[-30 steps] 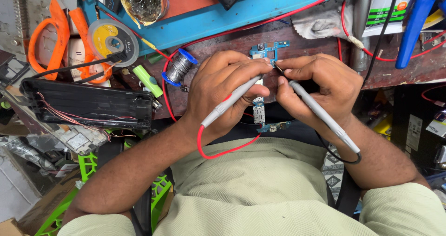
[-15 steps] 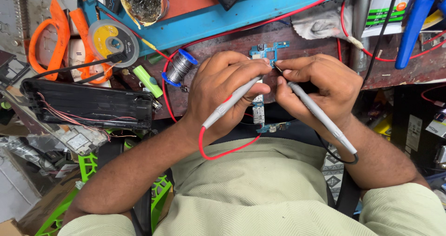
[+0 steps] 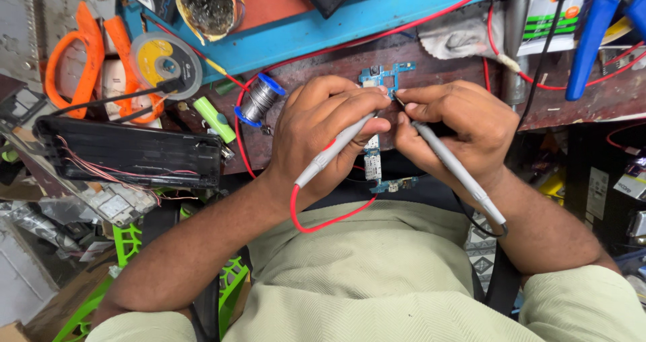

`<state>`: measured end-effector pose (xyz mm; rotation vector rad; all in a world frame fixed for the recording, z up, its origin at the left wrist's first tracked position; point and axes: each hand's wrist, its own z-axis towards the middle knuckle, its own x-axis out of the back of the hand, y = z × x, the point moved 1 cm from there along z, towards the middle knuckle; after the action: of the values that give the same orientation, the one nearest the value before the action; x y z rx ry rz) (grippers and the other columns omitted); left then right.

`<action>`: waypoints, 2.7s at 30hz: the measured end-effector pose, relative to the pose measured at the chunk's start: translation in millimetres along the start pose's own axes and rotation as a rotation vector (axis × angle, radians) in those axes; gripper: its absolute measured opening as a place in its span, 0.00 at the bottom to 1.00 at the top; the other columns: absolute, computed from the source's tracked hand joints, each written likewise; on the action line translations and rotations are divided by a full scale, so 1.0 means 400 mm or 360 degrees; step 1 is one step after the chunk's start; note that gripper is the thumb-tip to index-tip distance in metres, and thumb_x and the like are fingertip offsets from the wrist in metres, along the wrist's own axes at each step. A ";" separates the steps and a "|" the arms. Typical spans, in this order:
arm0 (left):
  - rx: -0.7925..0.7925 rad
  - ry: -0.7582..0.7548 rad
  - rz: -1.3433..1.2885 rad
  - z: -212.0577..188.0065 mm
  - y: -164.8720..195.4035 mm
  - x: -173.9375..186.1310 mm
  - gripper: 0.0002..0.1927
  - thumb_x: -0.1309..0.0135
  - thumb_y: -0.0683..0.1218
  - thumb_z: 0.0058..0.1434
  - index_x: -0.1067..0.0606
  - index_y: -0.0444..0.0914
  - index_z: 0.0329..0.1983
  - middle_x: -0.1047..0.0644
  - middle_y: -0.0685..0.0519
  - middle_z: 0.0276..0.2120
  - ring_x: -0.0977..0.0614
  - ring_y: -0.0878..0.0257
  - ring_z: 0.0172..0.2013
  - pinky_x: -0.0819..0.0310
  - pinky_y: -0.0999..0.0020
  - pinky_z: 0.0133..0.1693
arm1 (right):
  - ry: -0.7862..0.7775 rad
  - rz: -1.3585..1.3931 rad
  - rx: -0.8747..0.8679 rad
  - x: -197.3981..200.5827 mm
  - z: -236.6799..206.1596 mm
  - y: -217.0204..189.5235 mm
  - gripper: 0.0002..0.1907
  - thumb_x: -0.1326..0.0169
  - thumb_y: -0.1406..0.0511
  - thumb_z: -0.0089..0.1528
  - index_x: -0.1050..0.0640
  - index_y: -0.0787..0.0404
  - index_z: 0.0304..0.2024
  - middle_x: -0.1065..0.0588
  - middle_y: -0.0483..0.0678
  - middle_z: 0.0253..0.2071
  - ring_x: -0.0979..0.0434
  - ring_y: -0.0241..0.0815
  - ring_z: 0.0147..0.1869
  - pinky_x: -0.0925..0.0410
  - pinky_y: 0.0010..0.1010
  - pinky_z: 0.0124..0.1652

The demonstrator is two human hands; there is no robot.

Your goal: The person uses a multimeter to test points on a blue circuit board. They hold the board with one hand and probe various components with the multimeter leads. The person then picks up a soldering iron and appears to apply solder to specific points on the board.

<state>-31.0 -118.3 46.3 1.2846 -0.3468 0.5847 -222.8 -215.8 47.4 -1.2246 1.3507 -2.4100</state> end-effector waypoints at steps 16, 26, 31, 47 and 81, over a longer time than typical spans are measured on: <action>0.0052 0.0067 -0.0042 0.006 -0.003 -0.005 0.13 0.42 0.52 0.70 0.20 0.39 0.50 0.18 0.55 0.45 0.19 0.56 0.47 0.26 0.61 0.48 | 0.0059 -0.0084 0.0087 -0.006 0.007 -0.001 0.10 0.33 0.73 0.57 0.23 0.67 0.34 0.19 0.57 0.40 0.17 0.48 0.39 0.27 0.30 0.37; 0.0085 0.0049 -0.0125 0.003 -0.010 -0.002 0.14 0.46 0.54 0.72 0.20 0.41 0.50 0.18 0.56 0.47 0.19 0.57 0.48 0.25 0.62 0.49 | 0.0048 -0.0033 -0.0002 -0.003 -0.001 0.001 0.10 0.33 0.72 0.59 0.23 0.68 0.35 0.19 0.58 0.42 0.16 0.46 0.40 0.26 0.30 0.40; 0.0064 0.0046 -0.0120 0.004 -0.012 -0.002 0.15 0.46 0.55 0.73 0.20 0.41 0.51 0.18 0.56 0.48 0.19 0.56 0.48 0.25 0.64 0.47 | 0.0023 -0.0029 -0.0008 0.000 -0.001 0.001 0.09 0.33 0.72 0.59 0.23 0.67 0.35 0.19 0.58 0.42 0.16 0.46 0.40 0.26 0.30 0.39; 0.0063 0.0048 -0.0101 0.004 -0.013 -0.002 0.15 0.45 0.54 0.72 0.20 0.40 0.51 0.17 0.56 0.47 0.19 0.57 0.48 0.24 0.64 0.48 | 0.0016 -0.0045 0.0020 -0.003 0.003 0.003 0.09 0.33 0.73 0.57 0.23 0.67 0.33 0.19 0.57 0.41 0.16 0.47 0.39 0.27 0.30 0.38; -0.0032 0.0250 -0.0719 -0.045 -0.036 -0.015 0.15 0.54 0.48 0.81 0.33 0.40 0.67 0.23 0.42 0.62 0.13 0.58 0.47 0.15 0.69 0.47 | 0.0396 0.0065 -0.0176 -0.013 -0.003 0.018 0.07 0.41 0.76 0.68 0.21 0.66 0.48 0.23 0.54 0.43 0.20 0.41 0.42 0.26 0.28 0.42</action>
<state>-28.9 -104.6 27.0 1.2372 0.0707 0.2924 -222.1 -216.9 38.4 -0.9317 1.5774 -2.5571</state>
